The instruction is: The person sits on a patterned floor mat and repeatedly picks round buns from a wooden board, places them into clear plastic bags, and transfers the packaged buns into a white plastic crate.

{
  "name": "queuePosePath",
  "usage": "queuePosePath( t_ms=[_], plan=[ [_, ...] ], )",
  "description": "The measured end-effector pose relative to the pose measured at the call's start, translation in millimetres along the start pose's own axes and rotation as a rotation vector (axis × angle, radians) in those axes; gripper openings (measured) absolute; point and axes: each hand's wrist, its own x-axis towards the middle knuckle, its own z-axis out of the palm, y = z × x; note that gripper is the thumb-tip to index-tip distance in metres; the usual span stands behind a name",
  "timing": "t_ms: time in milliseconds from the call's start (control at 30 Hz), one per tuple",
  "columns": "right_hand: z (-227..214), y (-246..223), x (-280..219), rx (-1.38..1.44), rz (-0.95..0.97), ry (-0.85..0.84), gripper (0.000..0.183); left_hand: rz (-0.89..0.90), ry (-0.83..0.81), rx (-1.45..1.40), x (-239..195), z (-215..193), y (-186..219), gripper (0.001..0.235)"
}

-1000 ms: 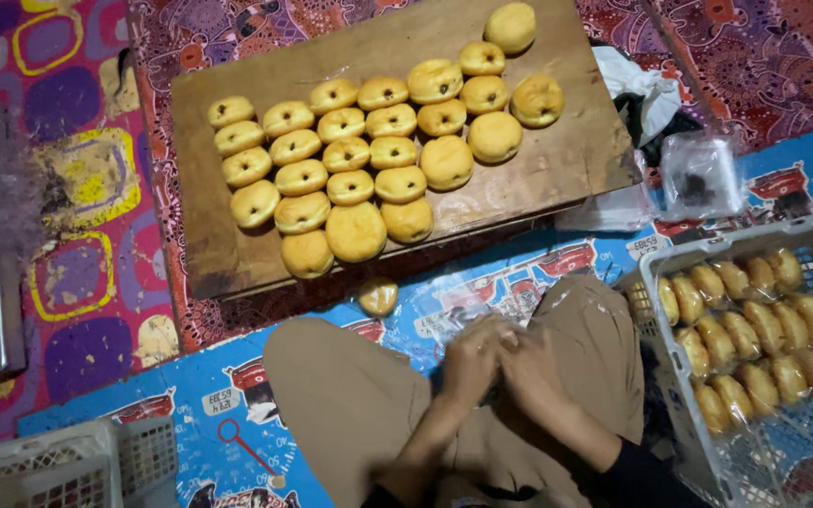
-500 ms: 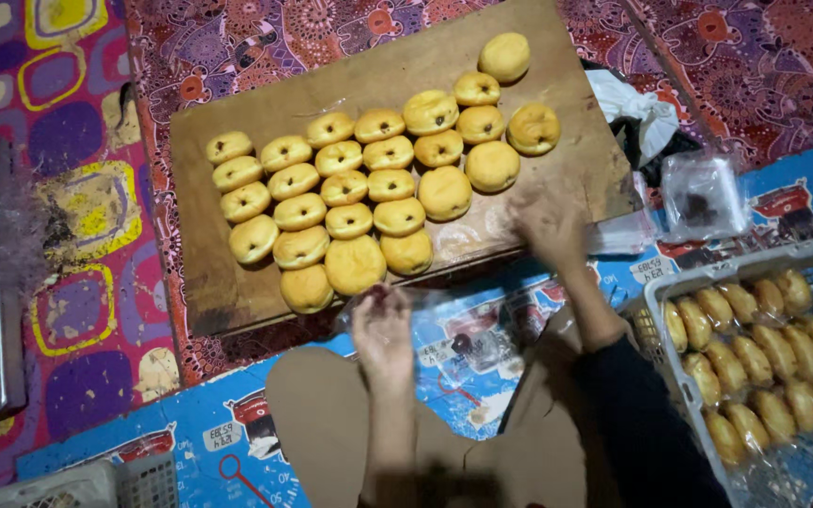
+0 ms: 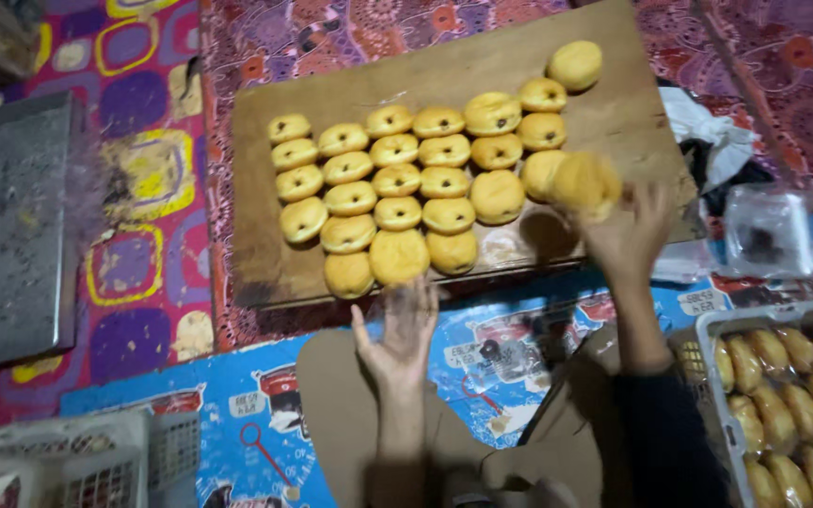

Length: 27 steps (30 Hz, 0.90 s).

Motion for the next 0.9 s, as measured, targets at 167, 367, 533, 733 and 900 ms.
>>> queuePosePath(
  t_ms=[167, 367, 533, 733, 900],
  plan=[
    [-106.2, -101.9, -143.4, 0.401, -0.153, -0.237, 0.067, -0.012, -0.247, 0.081, -8.4, -13.2, -29.8, 0.061],
    [-117.2, -172.3, -131.3, 0.074, -0.329, -0.214, 0.077, 0.081, -0.673, 0.544, -65.9, -20.2, -62.2, 0.071],
    [-126.4, -174.3, -124.2, 0.487, -0.450, -0.155, 0.062, 0.063, -0.647, 0.455, -73.4, -3.2, -35.1, 0.069],
    [-126.7, -145.2, -133.2, 0.552, -0.776, -0.284, 0.028, 0.410, -0.319, 1.047, -85.6, -41.1, -28.9, 0.070],
    [-132.6, -149.4, -121.1, 0.764, -0.164, -0.880, 0.014, 0.657, -0.685, 2.084, -119.1, -42.3, -1.7, 0.027]
  ],
)
